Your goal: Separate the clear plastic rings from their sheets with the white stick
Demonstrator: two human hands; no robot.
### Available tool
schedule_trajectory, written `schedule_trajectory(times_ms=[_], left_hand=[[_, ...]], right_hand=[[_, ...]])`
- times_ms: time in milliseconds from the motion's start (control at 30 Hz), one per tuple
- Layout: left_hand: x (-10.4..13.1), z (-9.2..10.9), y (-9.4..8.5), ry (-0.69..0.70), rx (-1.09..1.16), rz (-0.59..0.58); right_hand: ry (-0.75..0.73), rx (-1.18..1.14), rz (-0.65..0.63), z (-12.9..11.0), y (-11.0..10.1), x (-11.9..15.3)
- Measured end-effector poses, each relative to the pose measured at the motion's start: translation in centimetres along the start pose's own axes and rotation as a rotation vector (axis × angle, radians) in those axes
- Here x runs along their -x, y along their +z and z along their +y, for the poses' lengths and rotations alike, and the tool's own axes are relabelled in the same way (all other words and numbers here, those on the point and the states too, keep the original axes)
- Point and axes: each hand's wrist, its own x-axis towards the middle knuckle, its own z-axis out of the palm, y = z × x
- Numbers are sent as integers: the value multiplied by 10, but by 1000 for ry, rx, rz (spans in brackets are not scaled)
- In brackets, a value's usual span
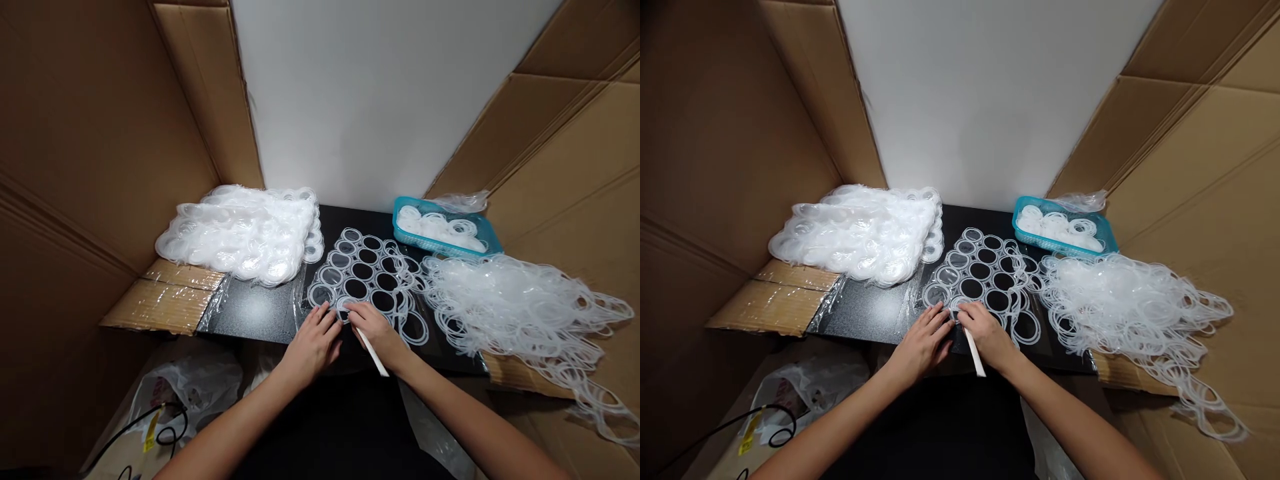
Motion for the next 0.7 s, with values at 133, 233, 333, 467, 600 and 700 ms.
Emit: schedule_trajectory(times_ms=[133, 233, 333, 467, 600, 700], left_hand=[[-1, -2, 3, 13, 18, 11], [0, -1, 2, 18, 28, 11], [2, -2, -5, 22, 43, 13], [5, -11, -18, -88, 10, 82], [11, -28, -22, -156, -41, 89], [15, -36, -18, -139, -47, 60]], right_hand=[[272, -35, 180, 19, -23, -14], [464, 20, 361, 39, -54, -35], [425, 60, 392, 46, -67, -57], [182, -31, 128, 25, -38, -76], [81, -120, -47, 2, -3, -80], [159, -208, -112, -2, 6, -78]])
